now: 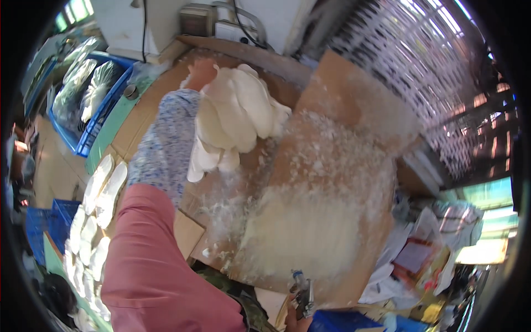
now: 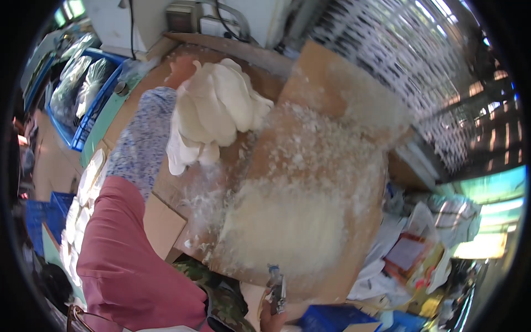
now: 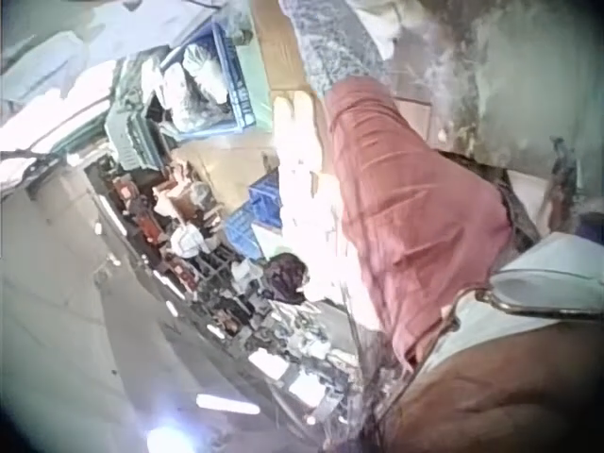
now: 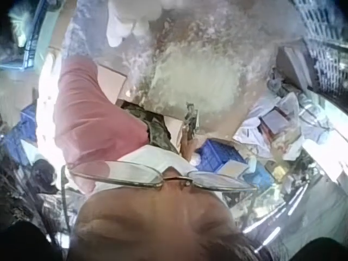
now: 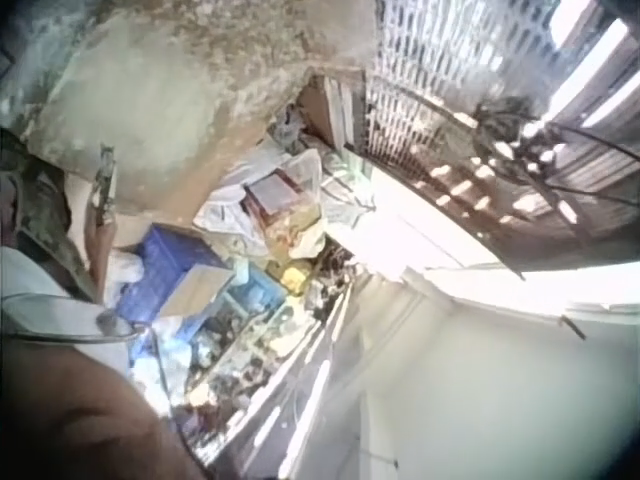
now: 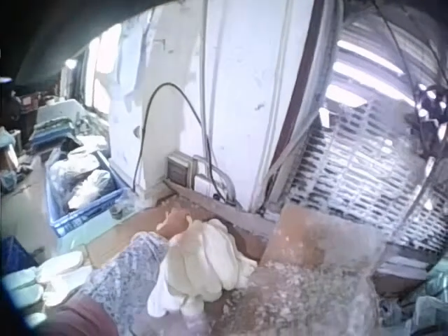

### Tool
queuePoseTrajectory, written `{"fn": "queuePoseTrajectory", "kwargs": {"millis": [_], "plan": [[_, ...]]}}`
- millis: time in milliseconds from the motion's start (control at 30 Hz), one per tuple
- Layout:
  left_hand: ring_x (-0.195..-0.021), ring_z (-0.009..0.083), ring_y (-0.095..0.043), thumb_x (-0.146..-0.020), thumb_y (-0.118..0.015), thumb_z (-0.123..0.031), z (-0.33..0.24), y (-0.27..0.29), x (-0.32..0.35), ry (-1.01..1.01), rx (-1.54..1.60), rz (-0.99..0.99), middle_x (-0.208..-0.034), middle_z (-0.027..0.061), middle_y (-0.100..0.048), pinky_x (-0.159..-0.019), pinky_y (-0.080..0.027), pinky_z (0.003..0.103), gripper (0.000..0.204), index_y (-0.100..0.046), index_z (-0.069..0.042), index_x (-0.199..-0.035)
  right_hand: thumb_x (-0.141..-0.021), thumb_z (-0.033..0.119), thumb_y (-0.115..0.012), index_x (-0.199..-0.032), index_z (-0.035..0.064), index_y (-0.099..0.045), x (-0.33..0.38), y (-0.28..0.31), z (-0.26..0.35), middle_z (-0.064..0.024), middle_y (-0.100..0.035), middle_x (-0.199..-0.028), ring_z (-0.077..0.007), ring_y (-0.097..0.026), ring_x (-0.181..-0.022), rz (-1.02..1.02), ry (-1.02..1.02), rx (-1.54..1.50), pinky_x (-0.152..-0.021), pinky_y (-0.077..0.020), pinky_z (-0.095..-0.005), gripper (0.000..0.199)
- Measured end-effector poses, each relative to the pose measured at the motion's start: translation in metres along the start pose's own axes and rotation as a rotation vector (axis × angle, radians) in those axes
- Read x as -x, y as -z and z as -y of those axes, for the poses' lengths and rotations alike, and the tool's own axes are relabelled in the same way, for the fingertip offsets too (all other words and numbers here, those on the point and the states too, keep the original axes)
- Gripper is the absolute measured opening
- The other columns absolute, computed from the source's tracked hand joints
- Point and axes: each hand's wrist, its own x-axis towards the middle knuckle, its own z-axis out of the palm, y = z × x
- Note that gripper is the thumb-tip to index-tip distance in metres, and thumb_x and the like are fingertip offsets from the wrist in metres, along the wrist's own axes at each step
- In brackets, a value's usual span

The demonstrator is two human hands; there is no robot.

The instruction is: The person is applying adhesive or a coating to shoe insoles using a spray gun.

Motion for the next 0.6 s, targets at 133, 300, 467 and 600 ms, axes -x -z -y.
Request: {"fn": "queuePoseTrajectory", "kwargs": {"millis": [133,300,467,600], "plan": [[-0.086,0.0245,-0.061,-0.087,-0.056,-0.023,-0.091,0.056,0.027,-0.414,0.301,0.057,-0.097,0.0096,-0.063,-0.074,-0.047,0.037,0.025,-0.06,-0.011,-0.109,-0.082,0.003,-0.059,-0.112,0.0036,-0.063,0.011,0.013,0.016,0.0018,-0.05,-0.062,-0.0079,-0.044,-0.053,-0.066,-0.161,-0.336,-0.05,-0.0378,-0.0262,0.03],[-0.064,0.0123,-0.06,-0.094,-0.053,-0.019,-0.235,0.208,0.176,-0.482,1.105,0.799,-0.089,0.0048,-0.062,-0.058,-0.051,0.024,0.03,-0.05,-0.002,-0.118,-0.086,0.004,-0.059,-0.113,0.0066,-0.064,0.024,0.037,-0.016,0.0047,-0.043,-0.062,-0.0066,-0.036,-0.055,-0.1,-0.072,-0.339,-0.05,-0.0335,-0.0248,0.028],[-0.086,0.0265,-0.067,-0.092,-0.053,-0.015,-0.334,0.24,0.297,-0.524,1.488,1.004,-0.109,0.014,-0.061,-0.075,-0.057,0.035,0.032,-0.049,0.001,-0.119,-0.088,0.0,-0.057,-0.115,0.0036,-0.062,0.057,0.055,-0.05,0.0096,-0.037,-0.062,-0.0029,-0.032,-0.055,-0.263,-0.02,-0.524,-0.048,-0.0277,-0.0207,0.028],[-0.096,0.0308,-0.065,-0.09,-0.052,-0.012,-0.351,0.181,0.37,-0.297,1.578,1.193,-0.115,0.0174,-0.059,-0.082,-0.056,0.039,0.043,-0.041,0.003,-0.128,-0.089,0.001,-0.057,-0.113,0.0027,-0.062,0.081,0.073,-0.05,0.0096,-0.039,-0.063,-0.0026,-0.033,-0.055,-0.289,-0.121,-0.61,-0.048,-0.0277,-0.0205,0.025]]}}
